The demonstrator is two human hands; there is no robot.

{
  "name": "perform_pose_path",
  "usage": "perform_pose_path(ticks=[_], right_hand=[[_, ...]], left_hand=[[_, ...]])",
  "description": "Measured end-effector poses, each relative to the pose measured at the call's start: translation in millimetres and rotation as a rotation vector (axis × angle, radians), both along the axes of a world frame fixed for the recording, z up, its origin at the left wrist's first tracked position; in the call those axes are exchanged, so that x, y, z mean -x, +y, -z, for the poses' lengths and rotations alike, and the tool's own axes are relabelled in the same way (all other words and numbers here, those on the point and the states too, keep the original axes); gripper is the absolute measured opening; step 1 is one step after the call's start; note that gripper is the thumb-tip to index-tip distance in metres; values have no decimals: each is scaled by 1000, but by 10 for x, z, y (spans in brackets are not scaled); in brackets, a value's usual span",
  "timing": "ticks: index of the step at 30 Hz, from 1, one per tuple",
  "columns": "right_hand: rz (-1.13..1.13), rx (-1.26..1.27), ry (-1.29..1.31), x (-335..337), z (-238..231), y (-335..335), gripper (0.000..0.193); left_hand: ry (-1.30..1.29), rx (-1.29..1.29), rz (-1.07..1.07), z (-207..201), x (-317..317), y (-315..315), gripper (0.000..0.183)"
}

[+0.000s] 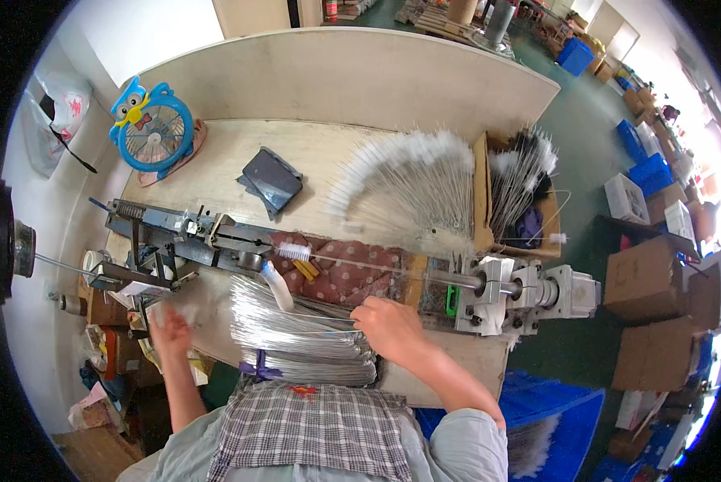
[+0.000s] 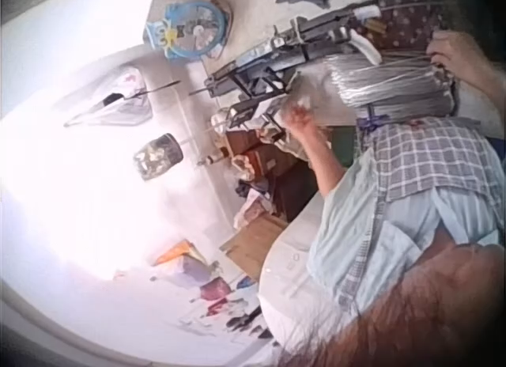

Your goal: Assembling small brushes by manually inserting filaments into ferrules and using a crimping machine.

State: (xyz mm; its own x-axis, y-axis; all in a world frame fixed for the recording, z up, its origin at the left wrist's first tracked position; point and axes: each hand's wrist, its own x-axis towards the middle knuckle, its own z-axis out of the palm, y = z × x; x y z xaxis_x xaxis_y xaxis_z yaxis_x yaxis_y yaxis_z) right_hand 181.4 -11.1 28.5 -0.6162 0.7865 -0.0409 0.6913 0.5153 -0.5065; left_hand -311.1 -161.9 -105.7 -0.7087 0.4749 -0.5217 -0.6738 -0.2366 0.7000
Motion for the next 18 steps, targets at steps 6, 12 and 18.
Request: perform_pose_path(ticks=[6, 12, 18], right_hand=[[15, 27, -32, -16, 67, -38, 12], [61, 59, -94, 4, 112, -37, 14], [70, 126, -123, 13, 66, 25, 18]], left_hand=[[221, 154, -256, -213, 866, -316, 43], [179, 157, -269, -212, -97, 20, 41], [-27, -97, 293, -284, -1469, 640, 28]])
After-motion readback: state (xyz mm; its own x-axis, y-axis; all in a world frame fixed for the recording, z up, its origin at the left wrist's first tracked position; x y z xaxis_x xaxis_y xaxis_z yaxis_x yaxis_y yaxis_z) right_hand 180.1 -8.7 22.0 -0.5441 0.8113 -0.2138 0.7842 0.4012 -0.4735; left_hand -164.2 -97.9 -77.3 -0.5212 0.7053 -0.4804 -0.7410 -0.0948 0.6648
